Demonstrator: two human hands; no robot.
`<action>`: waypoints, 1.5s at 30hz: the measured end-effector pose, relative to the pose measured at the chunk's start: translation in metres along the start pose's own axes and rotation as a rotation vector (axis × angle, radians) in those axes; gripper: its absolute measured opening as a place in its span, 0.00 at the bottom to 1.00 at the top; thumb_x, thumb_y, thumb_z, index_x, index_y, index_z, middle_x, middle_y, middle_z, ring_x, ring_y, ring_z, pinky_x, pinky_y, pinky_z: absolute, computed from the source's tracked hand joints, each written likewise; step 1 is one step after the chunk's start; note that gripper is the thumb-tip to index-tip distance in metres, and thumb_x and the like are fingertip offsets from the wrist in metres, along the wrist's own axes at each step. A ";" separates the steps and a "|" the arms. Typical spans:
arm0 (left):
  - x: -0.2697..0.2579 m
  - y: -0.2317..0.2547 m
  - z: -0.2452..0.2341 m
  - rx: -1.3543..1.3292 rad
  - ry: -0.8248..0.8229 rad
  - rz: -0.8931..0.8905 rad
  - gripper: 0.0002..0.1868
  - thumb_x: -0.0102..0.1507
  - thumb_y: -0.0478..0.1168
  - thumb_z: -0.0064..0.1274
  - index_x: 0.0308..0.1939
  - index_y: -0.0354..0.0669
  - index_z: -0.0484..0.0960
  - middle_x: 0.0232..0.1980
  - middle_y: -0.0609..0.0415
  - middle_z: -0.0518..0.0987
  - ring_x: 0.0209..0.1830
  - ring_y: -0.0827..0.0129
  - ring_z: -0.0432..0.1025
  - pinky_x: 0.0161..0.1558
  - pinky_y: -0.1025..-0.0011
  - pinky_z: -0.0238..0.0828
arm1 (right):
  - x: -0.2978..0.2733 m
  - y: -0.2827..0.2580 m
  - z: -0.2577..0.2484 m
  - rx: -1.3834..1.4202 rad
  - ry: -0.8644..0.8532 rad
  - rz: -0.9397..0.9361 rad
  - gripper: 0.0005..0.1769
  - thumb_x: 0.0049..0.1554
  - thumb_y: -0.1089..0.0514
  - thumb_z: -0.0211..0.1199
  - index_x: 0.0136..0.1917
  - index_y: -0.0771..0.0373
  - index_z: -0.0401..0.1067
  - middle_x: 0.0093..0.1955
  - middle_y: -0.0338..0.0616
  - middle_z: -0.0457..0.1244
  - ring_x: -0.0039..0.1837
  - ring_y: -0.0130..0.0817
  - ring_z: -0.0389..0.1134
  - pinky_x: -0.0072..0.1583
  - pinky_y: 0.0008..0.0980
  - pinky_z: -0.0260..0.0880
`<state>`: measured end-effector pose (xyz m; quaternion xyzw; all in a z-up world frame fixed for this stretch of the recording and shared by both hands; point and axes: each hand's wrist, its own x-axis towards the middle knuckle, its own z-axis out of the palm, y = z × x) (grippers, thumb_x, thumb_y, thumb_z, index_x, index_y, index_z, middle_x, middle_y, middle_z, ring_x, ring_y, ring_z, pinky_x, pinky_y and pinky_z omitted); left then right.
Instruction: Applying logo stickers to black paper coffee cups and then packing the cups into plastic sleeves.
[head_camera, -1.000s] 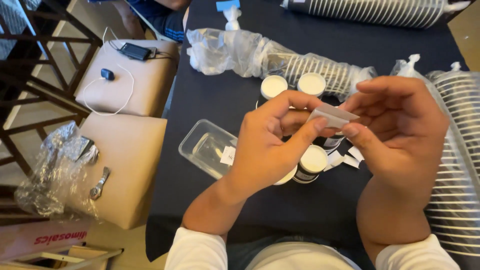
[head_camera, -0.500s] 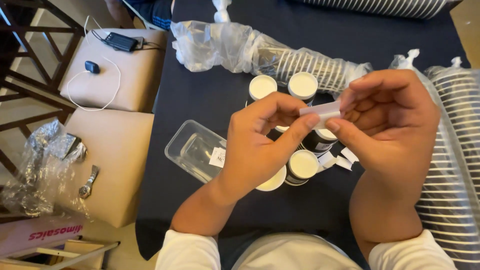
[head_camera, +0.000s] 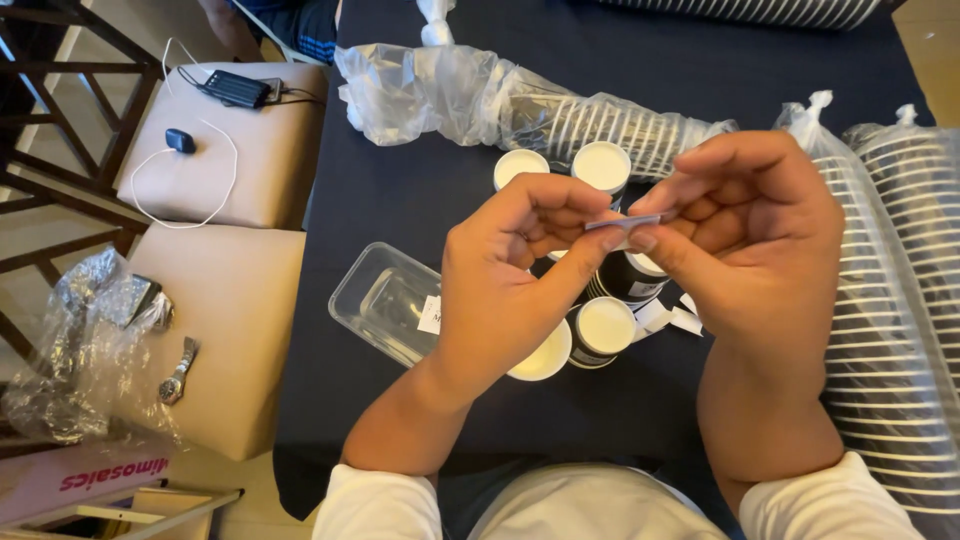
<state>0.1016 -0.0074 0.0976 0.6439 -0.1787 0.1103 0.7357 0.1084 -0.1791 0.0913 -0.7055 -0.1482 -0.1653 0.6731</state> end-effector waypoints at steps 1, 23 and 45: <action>0.001 0.000 0.000 -0.002 -0.002 0.001 0.08 0.65 0.34 0.60 0.47 0.41 0.79 0.44 0.53 0.82 0.47 0.72 0.80 0.53 0.77 0.83 | 0.001 0.001 -0.001 -0.002 0.001 -0.001 0.25 0.55 0.73 0.73 0.60 0.64 0.64 0.49 0.49 0.66 0.54 0.31 0.74 0.53 0.20 0.77; -0.010 0.028 -0.025 0.489 -0.251 0.458 0.03 0.71 0.31 0.50 0.46 0.40 0.78 0.43 0.52 0.77 0.43 0.60 0.74 0.54 0.64 0.67 | 0.018 0.024 -0.023 0.699 -0.702 0.197 0.34 0.62 0.54 0.65 0.72 0.68 0.53 0.53 0.60 0.67 0.48 0.44 0.75 0.49 0.37 0.84; -0.142 -0.137 -0.031 0.394 0.341 -0.310 0.52 0.46 0.50 0.73 0.70 0.39 0.65 0.68 0.47 0.74 0.70 0.62 0.67 0.70 0.65 0.62 | -0.020 -0.002 -0.036 0.144 -0.449 -0.061 0.06 0.68 0.62 0.51 0.51 0.67 0.64 0.53 0.55 0.65 0.44 0.37 0.72 0.47 0.28 0.81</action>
